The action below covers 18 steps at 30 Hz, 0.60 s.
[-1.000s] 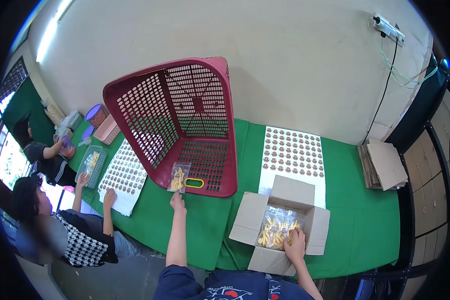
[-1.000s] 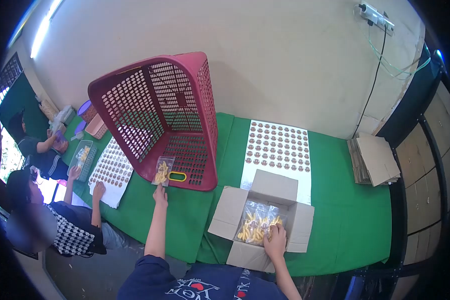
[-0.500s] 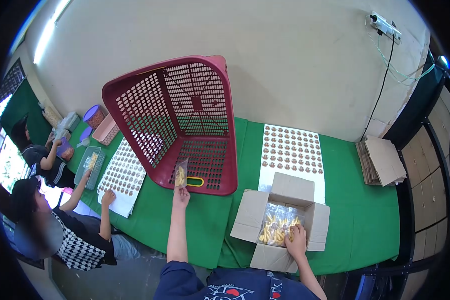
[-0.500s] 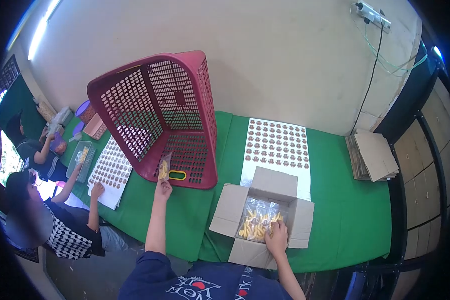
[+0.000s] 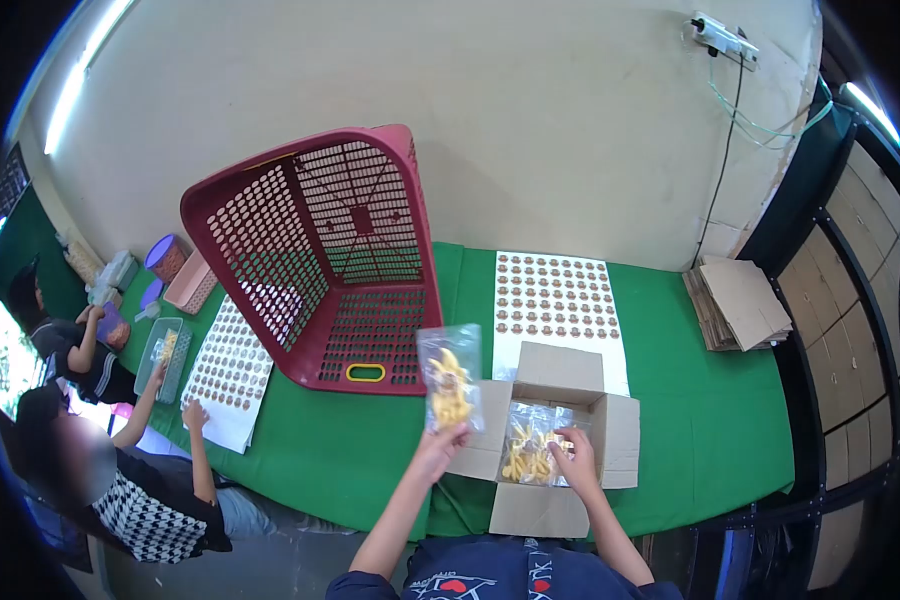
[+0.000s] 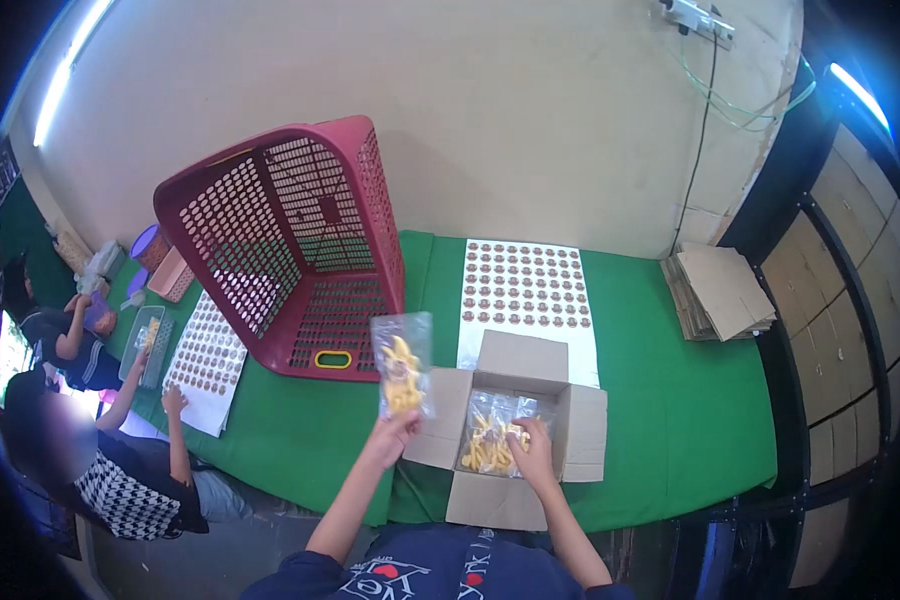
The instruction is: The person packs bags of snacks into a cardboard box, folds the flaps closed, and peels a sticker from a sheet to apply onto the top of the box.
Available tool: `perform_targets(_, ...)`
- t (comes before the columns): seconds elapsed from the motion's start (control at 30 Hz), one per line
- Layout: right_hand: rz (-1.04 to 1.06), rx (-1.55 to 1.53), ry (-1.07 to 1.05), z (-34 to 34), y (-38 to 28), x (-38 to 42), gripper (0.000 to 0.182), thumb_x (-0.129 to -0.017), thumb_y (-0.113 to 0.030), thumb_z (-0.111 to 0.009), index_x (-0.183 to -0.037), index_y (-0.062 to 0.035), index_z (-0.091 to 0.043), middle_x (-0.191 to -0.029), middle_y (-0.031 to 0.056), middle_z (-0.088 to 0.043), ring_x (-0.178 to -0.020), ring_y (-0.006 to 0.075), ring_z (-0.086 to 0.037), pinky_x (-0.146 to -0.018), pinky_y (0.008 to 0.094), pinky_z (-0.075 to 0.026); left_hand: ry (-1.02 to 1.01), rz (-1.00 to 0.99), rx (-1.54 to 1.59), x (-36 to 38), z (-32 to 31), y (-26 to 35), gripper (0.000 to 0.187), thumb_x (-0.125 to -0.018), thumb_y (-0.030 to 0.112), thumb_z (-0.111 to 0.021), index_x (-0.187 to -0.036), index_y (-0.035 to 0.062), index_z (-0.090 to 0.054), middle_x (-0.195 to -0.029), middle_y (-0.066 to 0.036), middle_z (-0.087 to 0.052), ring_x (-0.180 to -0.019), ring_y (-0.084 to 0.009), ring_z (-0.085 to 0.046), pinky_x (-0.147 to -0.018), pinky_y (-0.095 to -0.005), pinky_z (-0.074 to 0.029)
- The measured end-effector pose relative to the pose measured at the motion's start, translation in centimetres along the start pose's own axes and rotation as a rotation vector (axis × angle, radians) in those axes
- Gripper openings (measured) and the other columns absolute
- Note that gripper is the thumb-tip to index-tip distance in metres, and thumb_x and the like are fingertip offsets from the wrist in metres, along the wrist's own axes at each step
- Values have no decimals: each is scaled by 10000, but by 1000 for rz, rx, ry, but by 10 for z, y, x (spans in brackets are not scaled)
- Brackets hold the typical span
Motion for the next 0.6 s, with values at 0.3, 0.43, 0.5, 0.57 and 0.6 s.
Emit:
perform_targets(0.3,-175,-749,-118,6,-66,-19,191,-855,-155,-592,-962,3,-588,-857,25,-614,-777,60,-545,-698,205,-438,-313,86,-432,34,-79,-57,429,-818,109,-629,-1202,36,-454,-1043,-43,-574,-940,-123,-564,-802,-261,-453)
perform_targets(0.43,-167,-821,-119,15,-73,-15,194,-853,-167,-599,-945,3,-594,-814,10,-608,-746,52,-540,-680,196,-434,-355,-83,-547,33,-80,-37,364,-847,182,-605,-1150,14,-495,-965,-32,-589,-869,-84,-552,-771,-238,-444)
perform_targets(0.5,-158,-785,-166,15,-71,-11,199,-852,-168,-602,-951,4,-591,-816,11,-607,-745,51,-540,-676,197,-436,-344,-152,-608,29,-79,-25,341,-858,198,-589,-1132,13,-502,-933,-27,-588,-840,-72,-547,-755,-229,-444)
perform_targets(0.57,-145,-716,-226,12,-67,-9,204,-851,-165,-602,-962,5,-586,-825,13,-608,-745,50,-539,-670,196,-438,-313,-234,-678,21,-77,-16,321,-866,207,-575,-1113,13,-507,-899,-22,-586,-822,-65,-545,-741,-220,-443)
perform_targets(0.6,-137,-695,-236,10,-69,-8,205,-846,-165,-609,-958,4,-583,-827,12,-606,-742,48,-538,-666,195,-438,-285,-339,-704,23,-86,-12,267,-863,212,-579,-1033,8,-551,-760,4,-561,-680,-46,-512,-607,-205,-424)
Point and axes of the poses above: each hand's wrist, its own x-axis away from the middle knuckle, its own z-axis out of the back of the hand, y = z × x, the point moved 2 cm from there along -x, towards the middle knuckle
